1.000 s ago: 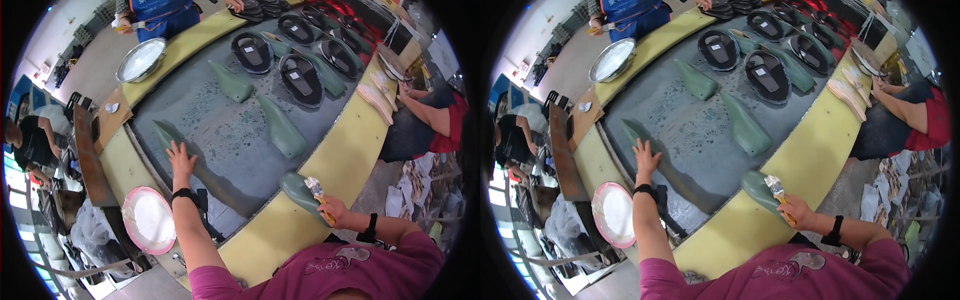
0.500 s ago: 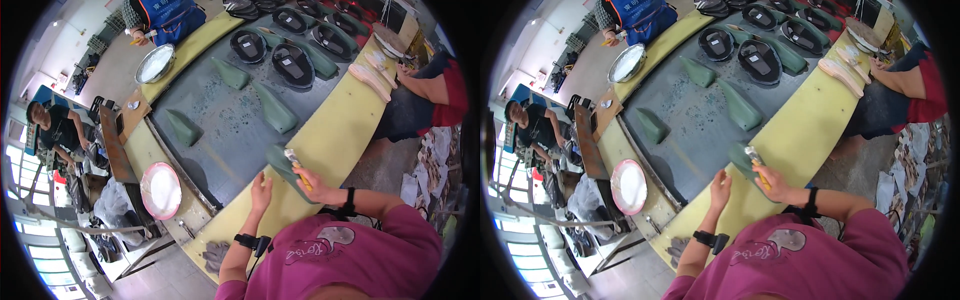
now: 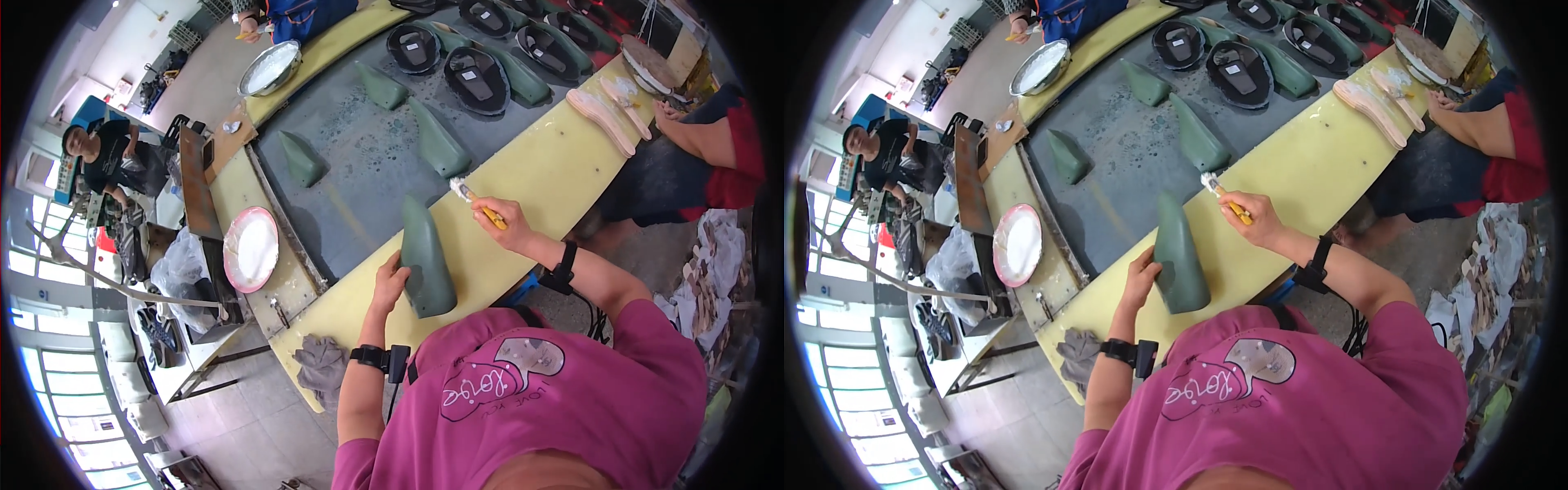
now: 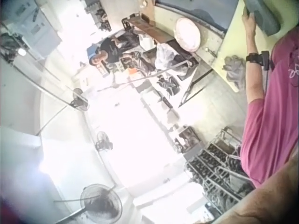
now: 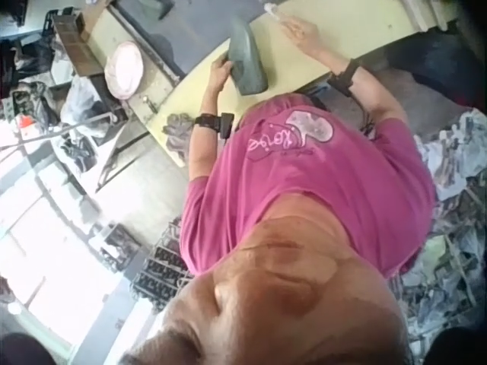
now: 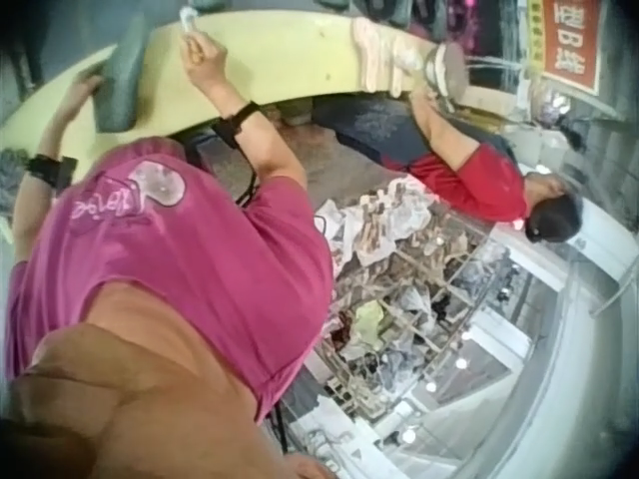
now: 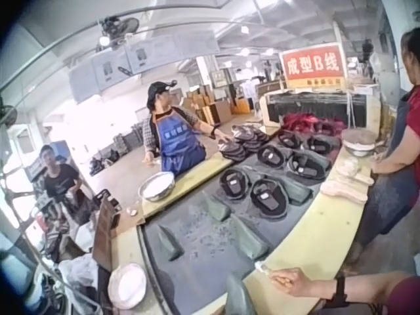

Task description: The recorder takes shoe lasts from a rack and applies glue to the bottom surface using a brush.

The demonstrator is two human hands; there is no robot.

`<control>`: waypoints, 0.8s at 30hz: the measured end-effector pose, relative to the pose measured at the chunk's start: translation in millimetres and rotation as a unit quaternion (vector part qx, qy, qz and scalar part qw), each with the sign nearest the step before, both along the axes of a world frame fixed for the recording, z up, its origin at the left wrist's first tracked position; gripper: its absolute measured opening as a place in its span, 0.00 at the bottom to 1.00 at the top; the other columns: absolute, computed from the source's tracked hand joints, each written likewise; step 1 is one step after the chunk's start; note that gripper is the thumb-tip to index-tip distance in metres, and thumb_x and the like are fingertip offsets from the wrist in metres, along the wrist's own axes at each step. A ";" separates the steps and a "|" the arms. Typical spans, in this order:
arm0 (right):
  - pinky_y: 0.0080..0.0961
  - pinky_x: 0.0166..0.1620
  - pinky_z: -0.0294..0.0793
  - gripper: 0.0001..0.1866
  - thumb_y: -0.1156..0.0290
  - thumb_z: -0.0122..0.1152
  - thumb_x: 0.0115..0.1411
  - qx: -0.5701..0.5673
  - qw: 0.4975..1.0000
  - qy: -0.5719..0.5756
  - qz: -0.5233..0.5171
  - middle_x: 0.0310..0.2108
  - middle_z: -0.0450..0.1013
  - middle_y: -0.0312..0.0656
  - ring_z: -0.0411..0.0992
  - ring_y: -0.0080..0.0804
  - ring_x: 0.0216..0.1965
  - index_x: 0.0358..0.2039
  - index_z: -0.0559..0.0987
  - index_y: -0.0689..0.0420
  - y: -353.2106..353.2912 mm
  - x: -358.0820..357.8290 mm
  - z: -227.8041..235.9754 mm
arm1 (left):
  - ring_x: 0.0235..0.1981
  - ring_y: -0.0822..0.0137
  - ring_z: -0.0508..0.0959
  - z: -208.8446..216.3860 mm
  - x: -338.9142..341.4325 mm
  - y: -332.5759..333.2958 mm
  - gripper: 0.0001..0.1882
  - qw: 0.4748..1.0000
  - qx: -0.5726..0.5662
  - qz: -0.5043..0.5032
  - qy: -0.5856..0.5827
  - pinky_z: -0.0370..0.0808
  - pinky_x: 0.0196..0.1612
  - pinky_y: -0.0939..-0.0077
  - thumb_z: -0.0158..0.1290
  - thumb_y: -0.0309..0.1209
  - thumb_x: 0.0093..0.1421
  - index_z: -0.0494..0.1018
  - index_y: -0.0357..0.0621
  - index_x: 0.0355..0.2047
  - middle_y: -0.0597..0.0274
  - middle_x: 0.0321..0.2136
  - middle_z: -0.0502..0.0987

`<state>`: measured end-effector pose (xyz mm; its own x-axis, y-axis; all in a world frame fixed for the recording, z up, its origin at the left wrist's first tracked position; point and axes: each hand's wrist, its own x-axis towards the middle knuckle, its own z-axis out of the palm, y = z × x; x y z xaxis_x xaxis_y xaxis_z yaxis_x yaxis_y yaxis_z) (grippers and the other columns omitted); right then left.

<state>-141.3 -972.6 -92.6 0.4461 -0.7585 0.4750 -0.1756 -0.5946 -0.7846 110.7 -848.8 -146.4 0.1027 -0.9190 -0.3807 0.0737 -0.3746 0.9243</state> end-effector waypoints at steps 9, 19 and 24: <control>0.21 0.27 0.70 0.05 0.74 0.53 0.55 0.065 0.992 -0.064 0.081 0.22 0.72 0.41 0.73 0.29 0.22 0.33 0.74 0.58 6.9 39.2 -5.1 | 0.32 0.51 0.74 10.7 -11.7 -22.9 0.36 0.982 0.062 0.024 -0.175 0.72 0.38 0.65 0.56 0.32 0.33 0.63 0.30 0.47 0.46 0.34 0.73; 0.17 0.23 0.66 0.09 0.69 0.49 0.57 0.216 0.963 -0.036 0.159 0.16 0.68 0.36 0.67 0.21 0.17 0.25 0.74 0.60 -24.5 71.8 32.2 | 0.31 0.63 0.73 65.8 12.2 12.1 0.34 0.999 0.010 -0.029 0.037 0.72 0.35 0.72 0.53 0.26 0.32 0.64 0.31 0.46 0.55 0.33 0.72; 0.17 0.21 0.63 0.10 0.67 0.52 0.56 0.338 0.930 0.096 0.111 0.15 0.68 0.32 0.65 0.16 0.17 0.23 0.75 0.60 -13.4 57.5 -21.3 | 0.28 0.64 0.74 51.3 34.6 13.6 0.32 0.991 -0.031 0.038 0.124 0.74 0.31 0.72 0.51 0.26 0.32 0.65 0.28 0.43 0.54 0.30 0.73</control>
